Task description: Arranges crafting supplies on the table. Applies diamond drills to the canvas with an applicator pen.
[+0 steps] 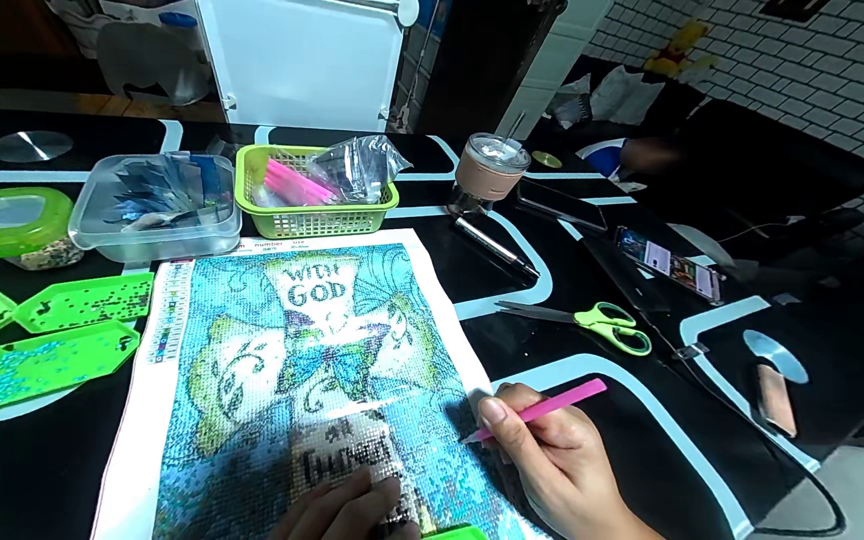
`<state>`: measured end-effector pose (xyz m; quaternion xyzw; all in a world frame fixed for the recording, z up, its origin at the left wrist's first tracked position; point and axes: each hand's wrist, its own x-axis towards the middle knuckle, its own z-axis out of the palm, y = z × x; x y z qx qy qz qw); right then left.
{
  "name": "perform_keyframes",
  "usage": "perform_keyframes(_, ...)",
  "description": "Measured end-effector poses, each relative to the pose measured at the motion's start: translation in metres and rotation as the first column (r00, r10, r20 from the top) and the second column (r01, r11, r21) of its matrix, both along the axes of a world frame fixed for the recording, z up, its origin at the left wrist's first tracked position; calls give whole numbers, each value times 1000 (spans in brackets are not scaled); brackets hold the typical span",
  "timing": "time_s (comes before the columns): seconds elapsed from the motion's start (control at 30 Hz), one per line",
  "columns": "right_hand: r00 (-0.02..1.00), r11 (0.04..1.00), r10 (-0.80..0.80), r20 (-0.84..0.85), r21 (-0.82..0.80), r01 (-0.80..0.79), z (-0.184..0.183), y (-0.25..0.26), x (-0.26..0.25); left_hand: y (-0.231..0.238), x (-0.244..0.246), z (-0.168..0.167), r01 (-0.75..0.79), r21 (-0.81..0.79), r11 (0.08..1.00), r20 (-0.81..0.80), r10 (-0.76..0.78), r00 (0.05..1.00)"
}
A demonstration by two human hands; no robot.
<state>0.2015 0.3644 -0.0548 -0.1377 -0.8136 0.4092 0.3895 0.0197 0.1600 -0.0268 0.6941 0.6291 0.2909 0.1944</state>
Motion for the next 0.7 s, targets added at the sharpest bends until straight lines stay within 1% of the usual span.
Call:
perform_keyframes(0.2, 999, 998, -10, 40, 60, 7, -1, -1, -1, 0, 0, 0, -8, 12, 1000, -1, 8, 1000)
perform_keyframes(0.47, 1000, 998, -6, 10, 62, 5, 0, -1, 0, 1, 1, 0, -8, 12, 1000, -2, 8, 1000)
perform_keyframes(0.7, 999, 994, 16, 31, 105, -19, -1, -1, 0, 1, 1, 1, -13, 4, 1000, -5, 13, 1000)
